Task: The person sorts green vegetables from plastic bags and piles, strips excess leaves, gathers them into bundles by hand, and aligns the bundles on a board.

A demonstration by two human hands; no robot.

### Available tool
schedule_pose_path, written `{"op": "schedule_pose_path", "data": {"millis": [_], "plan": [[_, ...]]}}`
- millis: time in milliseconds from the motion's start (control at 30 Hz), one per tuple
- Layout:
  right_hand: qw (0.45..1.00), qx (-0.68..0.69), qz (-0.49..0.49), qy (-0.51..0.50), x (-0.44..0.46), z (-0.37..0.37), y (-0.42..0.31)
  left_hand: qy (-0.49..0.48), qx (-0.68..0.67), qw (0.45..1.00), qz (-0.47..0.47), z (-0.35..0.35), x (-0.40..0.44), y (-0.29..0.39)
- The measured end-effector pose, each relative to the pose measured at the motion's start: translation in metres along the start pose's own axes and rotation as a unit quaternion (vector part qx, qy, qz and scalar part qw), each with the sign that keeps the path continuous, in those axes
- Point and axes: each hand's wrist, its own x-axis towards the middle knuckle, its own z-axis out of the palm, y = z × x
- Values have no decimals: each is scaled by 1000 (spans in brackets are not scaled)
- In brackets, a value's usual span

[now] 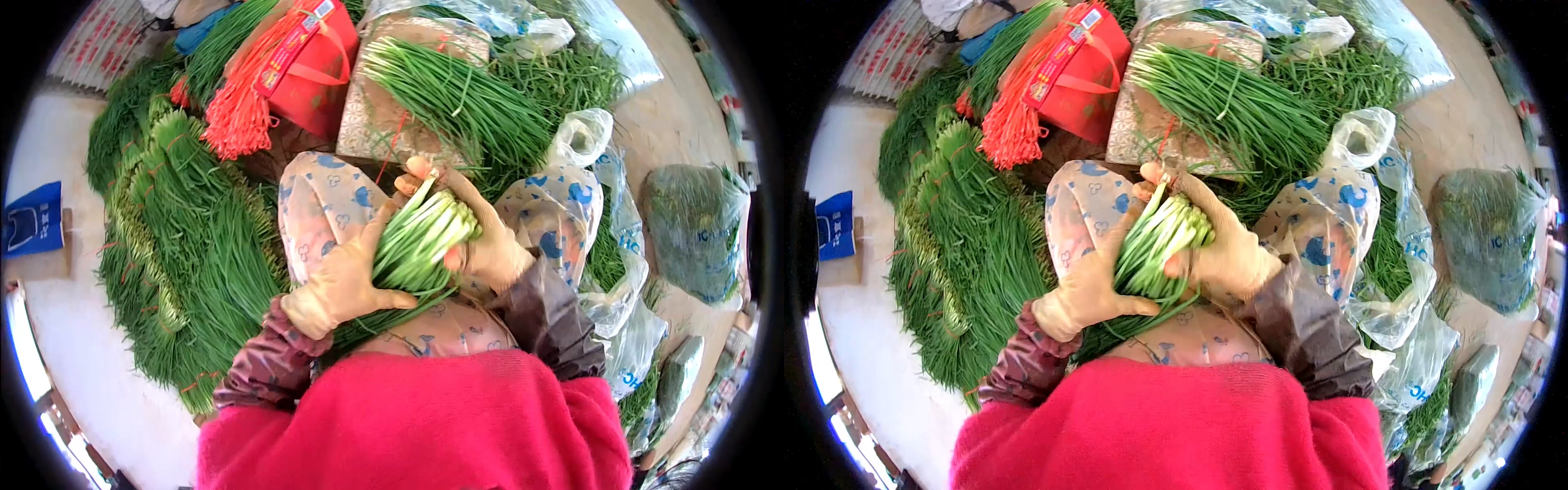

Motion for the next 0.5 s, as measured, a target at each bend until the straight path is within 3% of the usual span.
{"op": "schedule_pose_path", "data": {"millis": [67, 133, 167, 267, 333, 400, 500], "plan": [[990, -141, -19, -24, -3, 16, -4, 17, -25, 999, 12, 3, 2, 16], [912, -400, 46, 81, -9, 26, -16, 17, -77, 996, 41, 11, 4, 9], [949, -293, 19, 110, -4, 32, -17, 17, -80, 996, 42, 16, 3, 8], [960, -199, -27, 197, 12, 21, -29, 101, -155, 979, 87, 16, 6, 9], [969, -153, -74, 177, 22, 8, -46, 151, -15, 967, 204, 5, 9, 11], [964, -175, -118, 165, 29, 10, -69, 193, 198, 931, 239, -3, 9, 19], [957, -192, -157, 149, 40, 19, -85, 253, 236, 903, 255, 3, 17, 16]]}}
